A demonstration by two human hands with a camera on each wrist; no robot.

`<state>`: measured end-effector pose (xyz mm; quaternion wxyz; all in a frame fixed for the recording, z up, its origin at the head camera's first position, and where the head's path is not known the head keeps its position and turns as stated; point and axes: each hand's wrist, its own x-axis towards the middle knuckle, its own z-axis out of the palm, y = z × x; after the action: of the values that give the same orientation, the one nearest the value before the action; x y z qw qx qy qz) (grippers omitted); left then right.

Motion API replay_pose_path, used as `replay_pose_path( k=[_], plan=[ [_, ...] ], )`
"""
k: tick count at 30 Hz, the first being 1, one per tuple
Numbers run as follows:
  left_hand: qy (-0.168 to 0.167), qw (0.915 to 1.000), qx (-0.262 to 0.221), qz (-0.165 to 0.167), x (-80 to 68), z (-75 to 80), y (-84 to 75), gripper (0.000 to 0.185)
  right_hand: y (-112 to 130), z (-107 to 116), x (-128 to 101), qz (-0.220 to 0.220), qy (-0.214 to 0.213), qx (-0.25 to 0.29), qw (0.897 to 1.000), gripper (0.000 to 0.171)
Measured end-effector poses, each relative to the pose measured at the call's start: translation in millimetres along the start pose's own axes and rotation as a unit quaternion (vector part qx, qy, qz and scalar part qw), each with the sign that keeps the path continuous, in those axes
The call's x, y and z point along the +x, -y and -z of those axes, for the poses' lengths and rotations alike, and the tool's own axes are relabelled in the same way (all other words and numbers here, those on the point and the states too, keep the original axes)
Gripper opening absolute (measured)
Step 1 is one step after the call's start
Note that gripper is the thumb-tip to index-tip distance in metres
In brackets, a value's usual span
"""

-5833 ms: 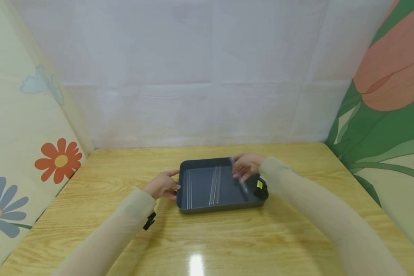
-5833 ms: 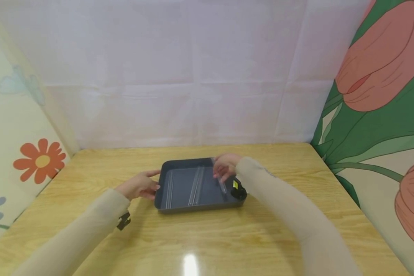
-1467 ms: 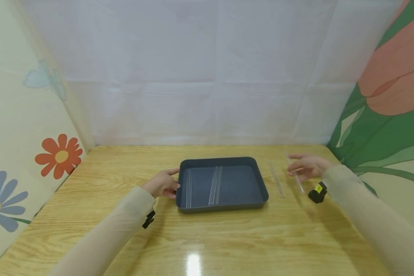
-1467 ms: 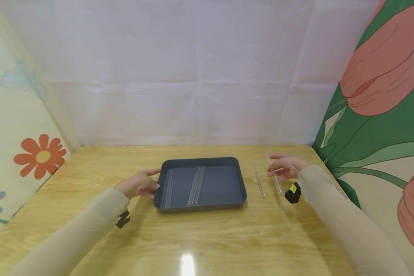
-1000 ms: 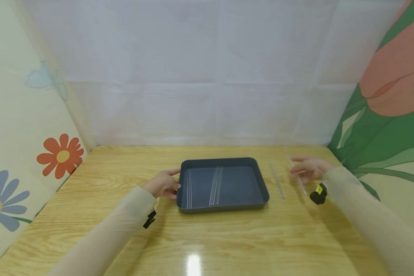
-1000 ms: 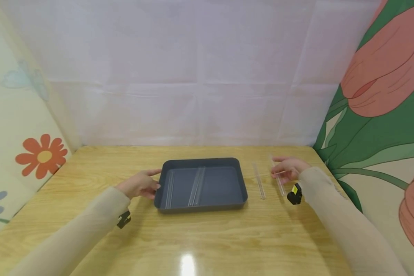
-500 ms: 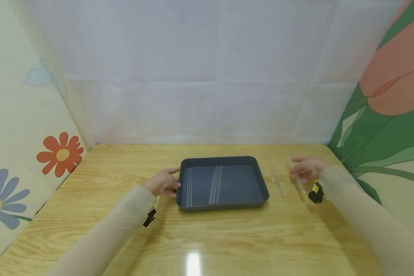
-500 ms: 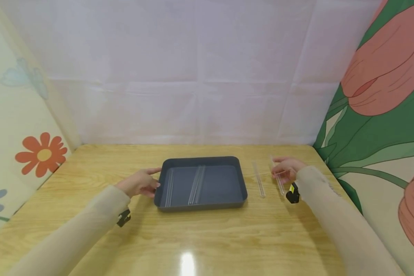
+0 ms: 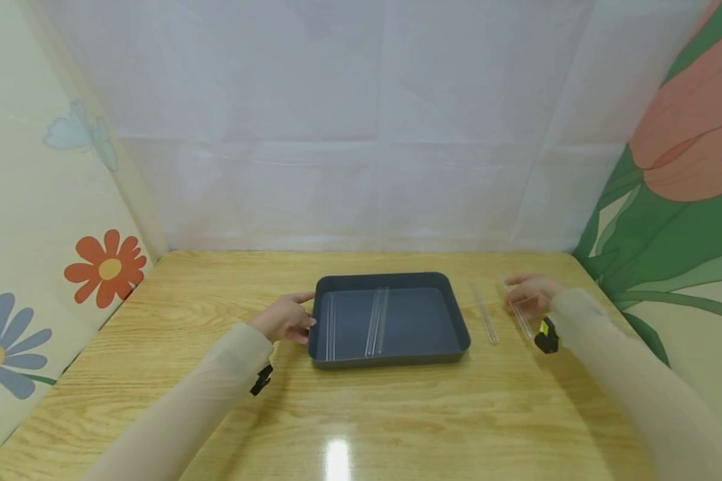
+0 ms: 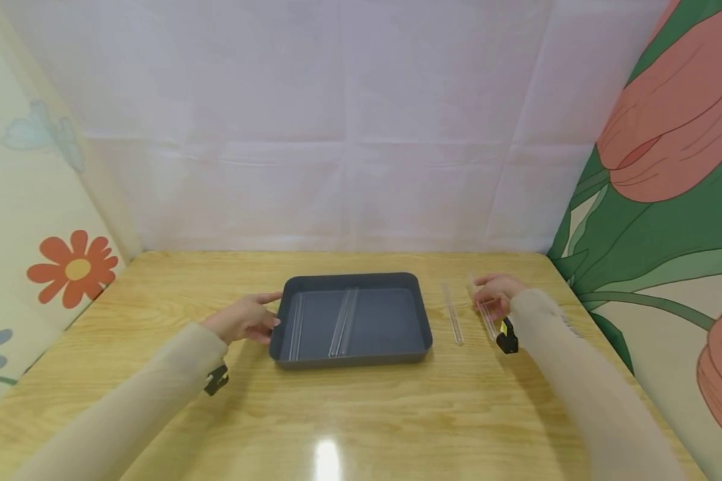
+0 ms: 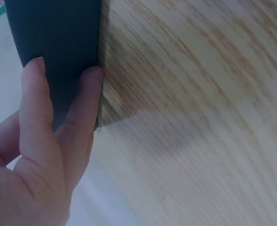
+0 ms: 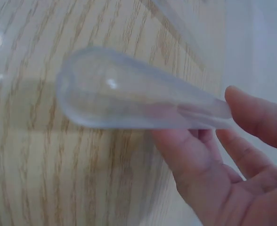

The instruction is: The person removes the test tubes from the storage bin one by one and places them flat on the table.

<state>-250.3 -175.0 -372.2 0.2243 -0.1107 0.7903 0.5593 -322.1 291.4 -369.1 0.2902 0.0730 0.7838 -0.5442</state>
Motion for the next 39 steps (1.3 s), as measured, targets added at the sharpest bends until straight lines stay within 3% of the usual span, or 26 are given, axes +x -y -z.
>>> replay_pose_path(
  k=[28, 39],
  plan=[
    [-0.004, 1.0000, -0.004, -0.004, 1.0, 0.4, 1.4, 0.073, -9, -13, 12, 0.022, -0.077, -0.019, 0.997, 0.069],
    [-0.005, 1.0000, -0.003, -0.002, 1.1, -0.1, 1.5, 0.072, -14, -18, 17, 0.019, -0.113, -0.078, 0.990, 0.068]
  ],
)
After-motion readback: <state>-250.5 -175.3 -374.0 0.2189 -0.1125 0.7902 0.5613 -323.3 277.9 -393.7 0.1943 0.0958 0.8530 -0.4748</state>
